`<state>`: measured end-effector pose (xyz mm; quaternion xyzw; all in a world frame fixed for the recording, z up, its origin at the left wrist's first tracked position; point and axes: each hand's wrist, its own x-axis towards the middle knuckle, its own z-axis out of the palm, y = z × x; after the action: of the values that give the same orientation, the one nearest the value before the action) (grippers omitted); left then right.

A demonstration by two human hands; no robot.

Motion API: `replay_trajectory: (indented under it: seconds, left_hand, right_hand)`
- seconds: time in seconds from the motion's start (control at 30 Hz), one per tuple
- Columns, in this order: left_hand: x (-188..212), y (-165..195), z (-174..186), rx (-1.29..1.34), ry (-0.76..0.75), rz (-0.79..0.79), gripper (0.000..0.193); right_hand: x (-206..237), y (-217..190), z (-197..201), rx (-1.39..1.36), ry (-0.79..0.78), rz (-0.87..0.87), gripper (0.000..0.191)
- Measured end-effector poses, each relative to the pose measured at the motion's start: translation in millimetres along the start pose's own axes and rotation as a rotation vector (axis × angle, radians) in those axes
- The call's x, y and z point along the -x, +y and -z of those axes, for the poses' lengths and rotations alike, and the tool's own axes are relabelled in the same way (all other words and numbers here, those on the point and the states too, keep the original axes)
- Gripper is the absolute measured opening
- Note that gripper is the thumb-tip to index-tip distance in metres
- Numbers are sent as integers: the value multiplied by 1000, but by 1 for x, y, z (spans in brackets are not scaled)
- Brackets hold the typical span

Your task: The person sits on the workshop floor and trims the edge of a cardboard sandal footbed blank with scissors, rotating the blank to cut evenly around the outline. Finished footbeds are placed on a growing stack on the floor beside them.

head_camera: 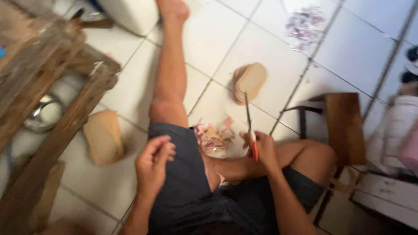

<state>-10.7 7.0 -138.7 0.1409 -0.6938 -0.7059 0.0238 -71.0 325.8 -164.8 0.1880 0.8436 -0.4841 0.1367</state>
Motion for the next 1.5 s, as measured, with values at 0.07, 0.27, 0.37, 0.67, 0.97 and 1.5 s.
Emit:
replay_trajectory:
  seconds: [0.07,0.27,0.37,0.67,0.97,1.5]
  left_hand:
    - [-13,-3,25,-102,96,-48,27]
    - [-41,2,101,-697,445,-383,47]
    - [-39,11,127,-1041,547,-304,68]
    - [-22,20,144,-1026,513,2,76]
    - [-23,19,141,-690,497,-58,70]
    - [26,103,-23,655,-80,-140,34]
  right_hand:
    - [20,10,-14,-44,-66,-36,40]
    - [55,18,-34,166,-169,87,31]
    - [72,21,-48,-135,-274,-52,26]
    - [103,33,-55,-200,-319,33,30]
    - [123,31,-59,-482,-346,-93,31]
    - [152,-13,-45,-655,-483,336,95]
